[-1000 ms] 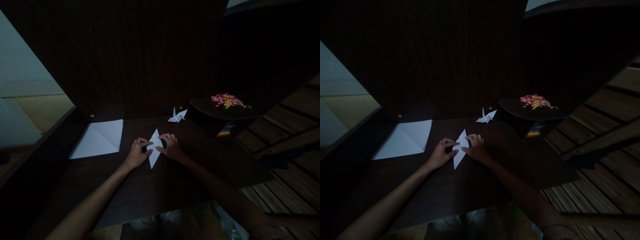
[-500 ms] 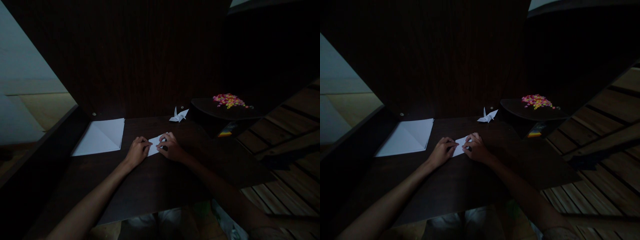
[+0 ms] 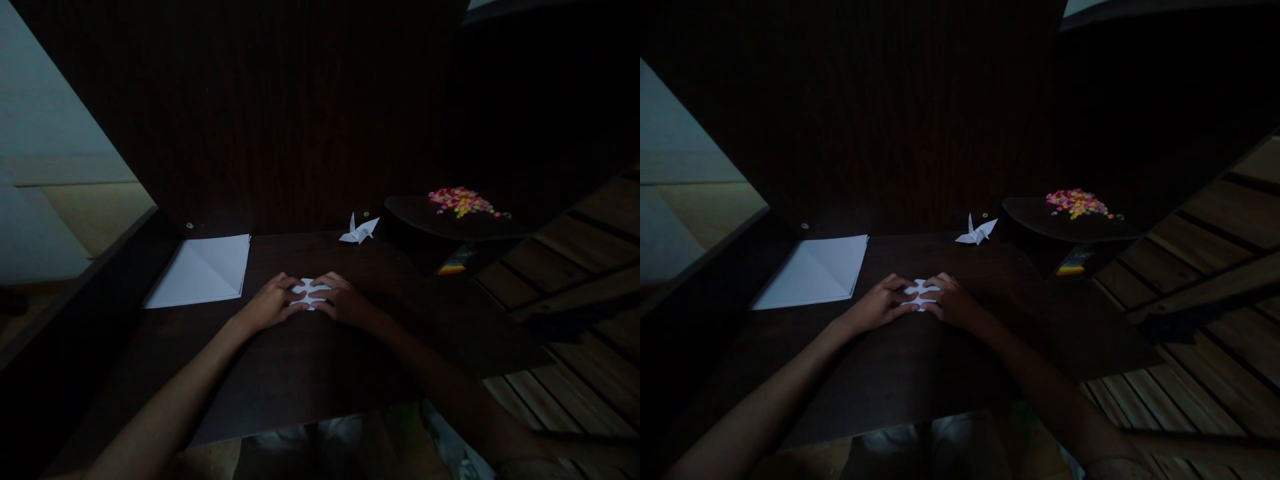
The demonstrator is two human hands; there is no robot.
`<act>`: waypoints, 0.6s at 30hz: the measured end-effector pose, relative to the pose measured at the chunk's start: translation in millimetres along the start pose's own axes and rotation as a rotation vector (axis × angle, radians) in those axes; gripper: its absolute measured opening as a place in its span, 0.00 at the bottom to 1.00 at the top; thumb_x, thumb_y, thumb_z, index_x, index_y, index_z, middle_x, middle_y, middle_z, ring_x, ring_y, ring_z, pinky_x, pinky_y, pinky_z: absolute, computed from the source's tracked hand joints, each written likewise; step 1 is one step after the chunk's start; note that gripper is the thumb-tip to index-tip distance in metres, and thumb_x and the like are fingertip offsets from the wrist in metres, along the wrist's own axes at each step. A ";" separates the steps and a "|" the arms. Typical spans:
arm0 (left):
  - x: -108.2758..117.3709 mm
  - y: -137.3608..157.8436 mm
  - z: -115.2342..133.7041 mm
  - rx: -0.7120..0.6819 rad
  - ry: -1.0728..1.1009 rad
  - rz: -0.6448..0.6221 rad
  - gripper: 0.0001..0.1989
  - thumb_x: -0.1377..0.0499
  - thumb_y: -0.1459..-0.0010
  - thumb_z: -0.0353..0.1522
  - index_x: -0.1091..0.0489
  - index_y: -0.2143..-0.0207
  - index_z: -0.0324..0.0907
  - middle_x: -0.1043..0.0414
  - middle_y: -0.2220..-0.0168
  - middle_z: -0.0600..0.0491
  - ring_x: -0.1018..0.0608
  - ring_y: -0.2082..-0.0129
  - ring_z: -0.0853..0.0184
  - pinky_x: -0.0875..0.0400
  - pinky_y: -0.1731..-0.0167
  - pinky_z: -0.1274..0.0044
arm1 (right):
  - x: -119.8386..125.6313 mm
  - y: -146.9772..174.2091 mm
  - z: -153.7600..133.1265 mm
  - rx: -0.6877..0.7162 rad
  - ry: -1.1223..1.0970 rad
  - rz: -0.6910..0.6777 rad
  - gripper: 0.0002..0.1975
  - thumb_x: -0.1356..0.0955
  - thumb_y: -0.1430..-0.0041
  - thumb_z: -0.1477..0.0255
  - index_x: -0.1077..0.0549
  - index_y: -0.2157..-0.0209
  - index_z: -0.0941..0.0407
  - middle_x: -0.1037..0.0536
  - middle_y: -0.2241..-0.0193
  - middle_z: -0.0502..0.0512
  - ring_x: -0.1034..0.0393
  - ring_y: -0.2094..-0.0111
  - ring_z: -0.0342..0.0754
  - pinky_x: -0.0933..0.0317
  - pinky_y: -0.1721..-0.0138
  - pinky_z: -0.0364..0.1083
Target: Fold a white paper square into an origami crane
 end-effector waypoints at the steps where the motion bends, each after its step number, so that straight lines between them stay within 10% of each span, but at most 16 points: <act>1: -0.8 -0.1 -1.6 0.003 -0.004 0.001 0.13 0.44 0.39 0.40 0.22 0.60 0.45 0.28 0.51 0.47 0.29 0.52 0.59 0.33 0.49 0.66 | -0.7 -0.2 0.2 0.001 0.011 -0.004 0.10 0.32 0.40 0.69 0.22 0.57 0.52 0.25 0.53 0.57 0.36 0.51 0.53 0.38 0.50 0.55; 18: -3.7 -2.3 11.7 -0.021 -0.274 0.060 0.10 0.50 0.36 0.34 0.34 0.57 0.40 0.29 0.63 0.47 0.25 0.62 0.62 0.29 0.57 0.71 | 0.6 -6.0 3.2 0.015 0.064 0.022 0.11 0.33 0.39 0.67 0.24 0.56 0.53 0.21 0.55 0.54 0.31 0.54 0.51 0.40 0.52 0.52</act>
Point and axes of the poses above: each hand's wrist, its own y-axis away from the middle knuckle, its own x-axis out of the back of the hand, z = x × y, the point moved 9 cm from there along -y, towards the middle knuckle
